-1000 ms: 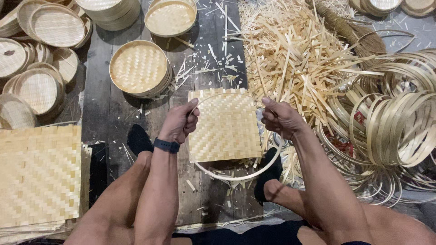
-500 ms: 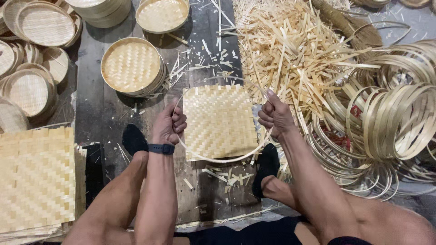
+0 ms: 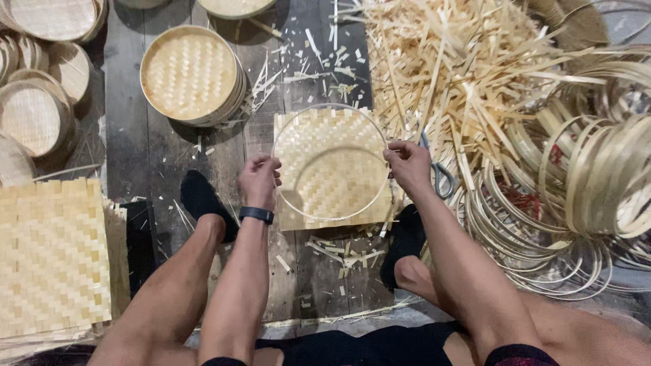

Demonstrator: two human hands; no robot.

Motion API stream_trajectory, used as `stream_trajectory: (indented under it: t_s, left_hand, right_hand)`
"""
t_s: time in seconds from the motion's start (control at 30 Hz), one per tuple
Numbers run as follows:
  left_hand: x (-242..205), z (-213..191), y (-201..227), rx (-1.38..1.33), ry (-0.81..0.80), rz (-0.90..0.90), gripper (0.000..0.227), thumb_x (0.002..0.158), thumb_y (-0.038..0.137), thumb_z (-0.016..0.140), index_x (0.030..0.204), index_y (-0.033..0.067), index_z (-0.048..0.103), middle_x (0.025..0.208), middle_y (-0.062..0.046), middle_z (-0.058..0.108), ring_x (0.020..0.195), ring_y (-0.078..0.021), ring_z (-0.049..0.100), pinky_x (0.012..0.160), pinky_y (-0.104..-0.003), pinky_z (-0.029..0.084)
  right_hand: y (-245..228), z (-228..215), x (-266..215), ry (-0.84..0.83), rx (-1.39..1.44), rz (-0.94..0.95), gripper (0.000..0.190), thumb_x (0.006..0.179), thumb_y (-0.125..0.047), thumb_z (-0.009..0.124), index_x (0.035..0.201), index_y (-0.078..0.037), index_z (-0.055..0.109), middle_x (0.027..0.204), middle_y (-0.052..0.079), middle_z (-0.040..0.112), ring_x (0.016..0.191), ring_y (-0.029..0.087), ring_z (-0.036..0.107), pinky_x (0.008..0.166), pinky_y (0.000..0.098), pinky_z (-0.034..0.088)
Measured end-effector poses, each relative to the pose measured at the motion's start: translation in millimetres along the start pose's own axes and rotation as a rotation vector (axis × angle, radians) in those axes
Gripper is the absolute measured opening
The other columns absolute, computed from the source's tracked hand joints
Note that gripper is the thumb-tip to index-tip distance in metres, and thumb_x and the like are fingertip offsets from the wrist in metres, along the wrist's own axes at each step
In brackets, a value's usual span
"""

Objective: The person weaves bamboo strips into a flat square base, places a circular frame on top, and uses shears to trim the excess strips around the frame before securing the edge.

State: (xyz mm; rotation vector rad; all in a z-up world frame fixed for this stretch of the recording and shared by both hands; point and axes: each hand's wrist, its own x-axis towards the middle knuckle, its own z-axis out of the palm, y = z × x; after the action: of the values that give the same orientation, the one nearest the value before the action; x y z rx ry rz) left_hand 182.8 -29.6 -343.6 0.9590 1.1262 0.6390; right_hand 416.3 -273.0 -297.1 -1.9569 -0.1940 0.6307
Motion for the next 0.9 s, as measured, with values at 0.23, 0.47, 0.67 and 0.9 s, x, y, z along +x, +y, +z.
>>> stream_trajectory:
  t_s: [0.23,0.47,0.67,0.9]
  left_hand:
    - [26,-14,-63,0.788,0.093,0.126,0.031,0.074,0.008,0.083,0.106,0.0089,0.080,0.089,-0.009,0.079,0.077,-0.0188,0.074,0.076,-0.031,0.058]
    - [17,-13,-60,0.746,0.134,0.103,0.027,0.071,0.010,0.086,0.098,0.0046,0.082,0.087,-0.009,0.079,0.078,-0.0204,0.076,0.076,-0.031,0.059]
    - [19,-16,-64,0.759,0.138,0.029,0.026,0.071,0.008,0.086,0.096,0.0044,0.082,0.087,-0.010,0.080,0.077,-0.0191,0.076,0.076,-0.031,0.060]
    - [35,-24,-78,0.641,0.075,-0.007,0.028,0.071,0.005,0.087,0.098,0.0011,0.080,0.089,-0.010,0.079,0.076,-0.0181,0.075,0.072,-0.032,0.062]
  right_hand:
    - [56,26,21,0.112,-0.412,-0.209,0.029,0.081,-0.019,0.079,0.106,-0.005,0.079,0.089,0.014,0.077,0.079,0.025,0.074,0.078,0.0359,0.058]
    - [58,28,21,0.112,-0.430,-0.202,0.026,0.080,-0.019,0.081,0.103,-0.007,0.080,0.091,0.018,0.077,0.083,0.030,0.075,0.081,0.0373,0.058]
    - [59,29,17,0.134,-0.419,-0.112,0.027,0.081,-0.021,0.082,0.104,-0.007,0.080,0.092,0.017,0.077,0.083,0.029,0.076,0.081,0.0367,0.058]
    - [62,30,18,0.149,-0.398,-0.073,0.028,0.079,-0.025,0.083,0.102,-0.009,0.081,0.090,0.016,0.077,0.082,0.029,0.076,0.080,0.0372,0.058]
